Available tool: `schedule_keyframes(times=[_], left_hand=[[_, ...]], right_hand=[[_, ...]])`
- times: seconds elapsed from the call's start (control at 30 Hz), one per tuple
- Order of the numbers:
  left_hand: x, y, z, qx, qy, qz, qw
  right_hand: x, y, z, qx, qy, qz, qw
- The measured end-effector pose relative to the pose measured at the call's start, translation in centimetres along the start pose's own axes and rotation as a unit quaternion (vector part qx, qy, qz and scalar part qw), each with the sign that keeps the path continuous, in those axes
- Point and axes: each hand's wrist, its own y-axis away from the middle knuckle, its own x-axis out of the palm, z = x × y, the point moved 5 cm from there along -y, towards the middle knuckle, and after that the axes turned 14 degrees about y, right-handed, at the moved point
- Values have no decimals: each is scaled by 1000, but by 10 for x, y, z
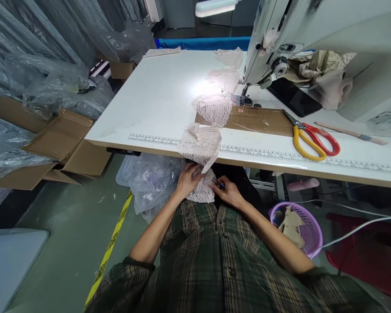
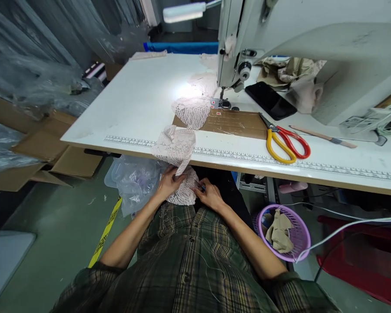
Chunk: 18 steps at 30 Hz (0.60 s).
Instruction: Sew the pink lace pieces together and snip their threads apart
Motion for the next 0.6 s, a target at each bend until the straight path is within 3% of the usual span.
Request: schedule_keyframes(times=[0.13, 0.33, 0.47, 0.6], left_hand=[[-15, 12, -31, 133, -30, -54, 989], [-18, 15, -98, 229, -54, -30, 971], [-1, 32, -124, 327, -106, 80, 936], [11, 62, -129, 394, -151, 185, 888]], right_hand=[[-10, 7, 9, -12, -11, -29, 999], [-55, 21, 61, -115, -90, -151, 978], [-75, 24, 84, -97, -90, -172, 976], [-81, 25, 89, -63, -40, -200, 977]])
